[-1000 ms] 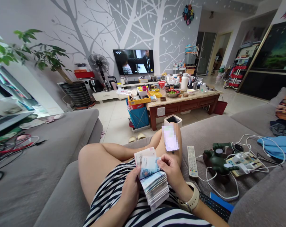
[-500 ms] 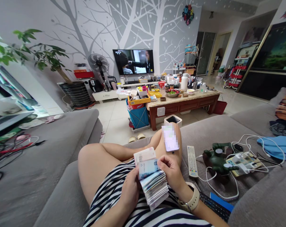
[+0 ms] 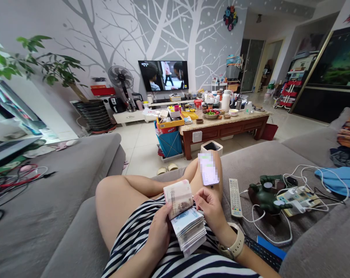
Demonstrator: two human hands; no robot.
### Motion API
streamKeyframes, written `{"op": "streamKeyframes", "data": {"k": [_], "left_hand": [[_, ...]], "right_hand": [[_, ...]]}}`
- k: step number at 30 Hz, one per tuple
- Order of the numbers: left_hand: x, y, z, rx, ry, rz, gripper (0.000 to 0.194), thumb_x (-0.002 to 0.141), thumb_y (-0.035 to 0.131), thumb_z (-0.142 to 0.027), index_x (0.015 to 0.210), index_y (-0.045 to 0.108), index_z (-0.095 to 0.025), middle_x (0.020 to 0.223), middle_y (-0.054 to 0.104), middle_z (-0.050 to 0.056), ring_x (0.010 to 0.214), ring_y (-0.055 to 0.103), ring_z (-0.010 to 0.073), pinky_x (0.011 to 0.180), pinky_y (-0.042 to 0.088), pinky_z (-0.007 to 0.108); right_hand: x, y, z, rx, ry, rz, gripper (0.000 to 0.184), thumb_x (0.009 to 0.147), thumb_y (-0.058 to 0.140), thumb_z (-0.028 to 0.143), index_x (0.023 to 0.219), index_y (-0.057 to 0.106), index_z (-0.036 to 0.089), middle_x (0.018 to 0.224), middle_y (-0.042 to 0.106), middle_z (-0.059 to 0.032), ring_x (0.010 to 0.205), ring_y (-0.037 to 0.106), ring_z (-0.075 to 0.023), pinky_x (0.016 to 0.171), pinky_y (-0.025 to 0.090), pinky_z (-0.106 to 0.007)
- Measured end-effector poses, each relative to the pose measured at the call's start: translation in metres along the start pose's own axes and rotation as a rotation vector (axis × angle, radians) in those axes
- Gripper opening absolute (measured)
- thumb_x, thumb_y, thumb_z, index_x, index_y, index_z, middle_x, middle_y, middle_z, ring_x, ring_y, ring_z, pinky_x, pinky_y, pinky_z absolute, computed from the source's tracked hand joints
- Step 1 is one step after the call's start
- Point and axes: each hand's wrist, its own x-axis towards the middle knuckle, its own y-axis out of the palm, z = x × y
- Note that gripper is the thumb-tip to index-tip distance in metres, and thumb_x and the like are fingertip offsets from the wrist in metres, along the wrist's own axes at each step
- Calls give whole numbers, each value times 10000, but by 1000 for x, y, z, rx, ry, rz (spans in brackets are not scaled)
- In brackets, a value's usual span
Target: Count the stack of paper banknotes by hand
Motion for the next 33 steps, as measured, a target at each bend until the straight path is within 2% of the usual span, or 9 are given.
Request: {"op": "streamKeyframes", "data": {"k": [3,6,15,21,26,33], "left_hand": [[-3,3,-5,-11,-13,77,338,753,656,-443,849,789,-148,913,796,96,970,699,331,963,482,455],[-5,5,-8,-49,-42,114,299,737,685,-409,868,793,-163,893,798,78,912,712,309,957,487,440],[-2,4,-5,-71,-44,117,261,709,715,-369,852,798,-167,873,799,64,837,711,275,925,506,408],[-5,5,-10,-20,-19,115,301,716,710,-418,842,801,-160,901,798,86,879,711,299,935,497,418],[-3,1,-7,49,19,101,328,750,670,-441,827,800,-150,869,795,78,875,703,292,934,497,411],[8,-9,10,-38,-14,55,391,721,699,-488,861,781,-133,1006,783,116,1017,683,335,974,475,459]], "right_hand": [[2,1,2,-4,27,-35,387,745,742,502,682,525,189,587,473,53,540,401,-96,526,333,-224],[4,2,4,-20,50,-44,407,738,727,535,678,519,190,597,458,52,546,380,-98,521,324,-226],[5,3,4,-81,50,-40,404,738,704,523,619,512,188,569,429,52,542,339,-99,512,289,-231],[6,3,2,-81,46,-42,394,740,700,507,609,499,194,557,403,58,534,323,-100,507,286,-231],[4,2,-1,-51,46,-39,362,757,705,484,657,522,188,605,447,44,569,368,-106,526,317,-223],[-1,0,-2,-19,8,-18,303,792,696,444,723,570,178,661,515,31,607,440,-114,574,367,-227]]}}
